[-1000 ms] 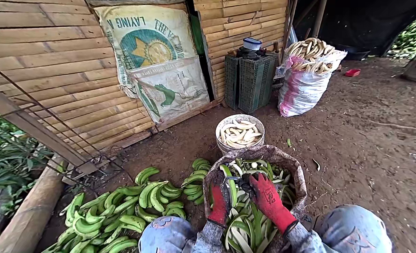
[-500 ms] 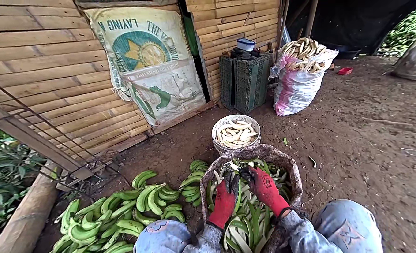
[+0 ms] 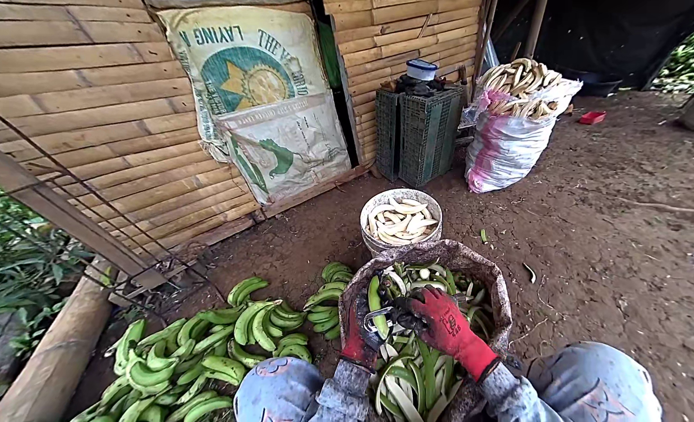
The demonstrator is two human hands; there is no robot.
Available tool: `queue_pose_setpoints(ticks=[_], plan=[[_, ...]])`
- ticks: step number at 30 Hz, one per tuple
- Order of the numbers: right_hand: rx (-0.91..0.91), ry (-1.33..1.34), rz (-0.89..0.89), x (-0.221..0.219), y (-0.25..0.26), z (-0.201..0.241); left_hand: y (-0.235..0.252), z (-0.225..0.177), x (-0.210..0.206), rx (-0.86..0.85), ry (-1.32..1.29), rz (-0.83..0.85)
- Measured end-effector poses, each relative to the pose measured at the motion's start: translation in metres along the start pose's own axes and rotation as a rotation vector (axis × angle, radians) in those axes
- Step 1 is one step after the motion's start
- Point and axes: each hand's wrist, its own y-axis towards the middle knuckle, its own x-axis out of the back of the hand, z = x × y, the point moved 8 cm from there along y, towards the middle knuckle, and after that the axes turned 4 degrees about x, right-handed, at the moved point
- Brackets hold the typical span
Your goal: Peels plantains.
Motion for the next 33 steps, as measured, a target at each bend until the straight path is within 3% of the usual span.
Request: queue_pose_setpoints(ticks=[2, 6, 7, 9, 11, 15, 17, 20, 24, 26, 29, 32, 33], plan=[[-0.154, 0.021, 0.023, -0.003, 0.003, -0.009, -0.007, -0.011, -0.003, -0.121, 0.331, -0.056], [-0.492, 0.092, 0.038, -0.002, 0.008, -0.036, -0.032, -0.013, -0.015, -0.132, 0.717, -0.08], [-0.548, 0.087, 0.046, 0.0, 0.008, -0.044, -0.036, -0.01, -0.016, -0.107, 0.702, -0.069], [-0.534, 0.095, 0.0, 0.003, 0.007, -0.047, -0.02, 0.01, -0.003, 0.08, 0.308, -0.061], [-0.362, 0.163, -0.087, 0.009, 0.005, -0.034, -0.005, 0.017, 0.002, 0.212, -0.106, 0.076], [0.046, 0.278, -0.012, 0.002, -0.001, 0.003, 0.009, 0.001, 0.002, 0.134, -0.333, 0.276], [0.013, 0.165, -0.018, 0.0, -0.002, 0.004, 0.002, -0.004, -0.001, 0.063, -0.201, 0.235], [-0.277, -0.012, -0.095, 0.008, 0.0, -0.02, -0.013, 0.003, -0.005, 0.062, 0.047, 0.123], [-0.456, -0.041, -0.184, 0.025, -0.004, -0.04, -0.012, 0.028, 0.028, 0.248, -0.043, -0.166], [-0.473, -0.029, -0.18, 0.034, -0.005, -0.04, -0.001, 0.024, 0.041, 0.16, 0.033, -0.327], [-0.493, 0.024, -0.124, 0.029, -0.004, -0.047, 0.039, -0.023, 0.011, -0.107, 0.312, -0.356], [-0.504, 0.032, -0.038, 0.012, -0.004, -0.05, 0.11, -0.054, -0.036, -0.109, 0.186, -0.279], [-0.521, 0.029, 0.017, 0.007, -0.004, -0.05, 0.128, -0.062, -0.045, -0.07, 0.282, -0.253]])
